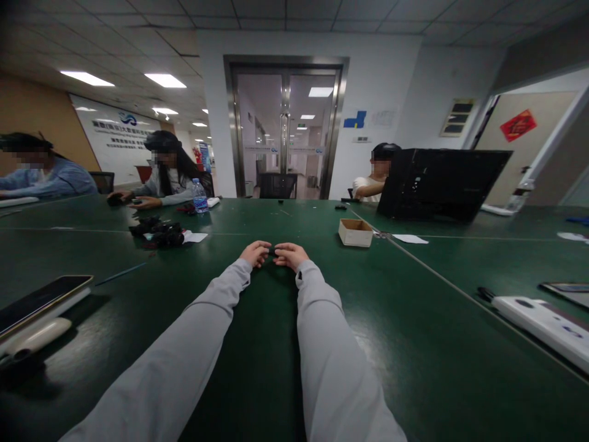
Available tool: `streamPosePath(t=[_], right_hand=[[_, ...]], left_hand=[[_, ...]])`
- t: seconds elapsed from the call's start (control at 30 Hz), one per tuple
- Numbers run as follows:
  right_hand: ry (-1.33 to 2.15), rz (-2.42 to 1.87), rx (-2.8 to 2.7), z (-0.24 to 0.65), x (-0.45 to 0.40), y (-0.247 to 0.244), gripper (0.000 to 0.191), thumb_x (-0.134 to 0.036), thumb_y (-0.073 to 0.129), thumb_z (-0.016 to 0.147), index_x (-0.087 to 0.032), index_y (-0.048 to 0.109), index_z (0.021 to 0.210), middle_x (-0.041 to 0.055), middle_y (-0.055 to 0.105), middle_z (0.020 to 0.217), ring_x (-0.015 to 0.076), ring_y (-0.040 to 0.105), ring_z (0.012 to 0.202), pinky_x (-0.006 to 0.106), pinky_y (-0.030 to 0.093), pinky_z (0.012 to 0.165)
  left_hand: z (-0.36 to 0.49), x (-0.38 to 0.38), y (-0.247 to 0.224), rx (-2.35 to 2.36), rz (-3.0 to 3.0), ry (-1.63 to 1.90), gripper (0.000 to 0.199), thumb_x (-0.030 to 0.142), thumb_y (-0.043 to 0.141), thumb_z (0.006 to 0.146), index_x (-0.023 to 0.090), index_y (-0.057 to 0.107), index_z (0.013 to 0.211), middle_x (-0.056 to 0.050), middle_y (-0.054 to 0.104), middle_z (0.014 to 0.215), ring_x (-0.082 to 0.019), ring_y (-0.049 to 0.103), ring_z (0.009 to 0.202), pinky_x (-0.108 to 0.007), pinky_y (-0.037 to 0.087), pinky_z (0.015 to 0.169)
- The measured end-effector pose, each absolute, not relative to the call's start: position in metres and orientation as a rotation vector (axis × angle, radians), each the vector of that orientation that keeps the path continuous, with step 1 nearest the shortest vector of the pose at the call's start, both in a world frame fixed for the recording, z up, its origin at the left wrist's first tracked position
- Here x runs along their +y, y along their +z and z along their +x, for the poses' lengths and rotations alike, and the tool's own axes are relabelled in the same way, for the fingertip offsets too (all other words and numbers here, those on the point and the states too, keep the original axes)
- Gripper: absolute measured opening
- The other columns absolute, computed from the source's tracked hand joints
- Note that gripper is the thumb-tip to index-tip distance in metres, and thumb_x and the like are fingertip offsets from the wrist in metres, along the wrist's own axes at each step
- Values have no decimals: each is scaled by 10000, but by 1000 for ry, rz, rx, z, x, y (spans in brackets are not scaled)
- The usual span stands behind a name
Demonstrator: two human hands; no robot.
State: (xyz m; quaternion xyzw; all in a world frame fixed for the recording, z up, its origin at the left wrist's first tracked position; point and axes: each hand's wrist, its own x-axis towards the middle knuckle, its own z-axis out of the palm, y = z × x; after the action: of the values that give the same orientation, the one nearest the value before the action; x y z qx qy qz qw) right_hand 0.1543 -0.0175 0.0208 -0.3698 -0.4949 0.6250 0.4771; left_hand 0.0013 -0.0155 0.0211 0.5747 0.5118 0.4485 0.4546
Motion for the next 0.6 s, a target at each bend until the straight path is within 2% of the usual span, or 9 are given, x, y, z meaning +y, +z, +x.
streamPosePath(t=[0.13, 0.27, 0.6], right_hand=[[1533, -899, -1219, 155, -17, 20, 197, -6, 604, 704, -97, 564, 874, 47, 627, 597, 155, 632, 552, 216, 541, 511], [1536, -887, -1216, 156, -17, 19, 204, -8, 611, 697, -99, 564, 874, 47, 629, 607, 156, 634, 559, 221, 544, 521], [1541, -891, -1232, 156, -15, 18, 199, -9, 608, 694, -104, 573, 866, 43, 625, 593, 152, 632, 557, 213, 544, 513]], left_hand=[[1, -16, 22, 1257, 1447, 1076, 232, 226, 415, 780, 119, 571, 915, 39, 453, 460, -55, 353, 330, -168, 272, 336], [2, -18, 24, 1266, 1458, 1083, 221, 170, 443, 744, 126, 564, 923, 38, 473, 496, -51, 378, 354, -160, 282, 342], [1, -16, 24, 1288, 1451, 1038, 273, 176, 378, 747, 143, 557, 950, 38, 461, 468, -60, 353, 325, -166, 247, 320]])
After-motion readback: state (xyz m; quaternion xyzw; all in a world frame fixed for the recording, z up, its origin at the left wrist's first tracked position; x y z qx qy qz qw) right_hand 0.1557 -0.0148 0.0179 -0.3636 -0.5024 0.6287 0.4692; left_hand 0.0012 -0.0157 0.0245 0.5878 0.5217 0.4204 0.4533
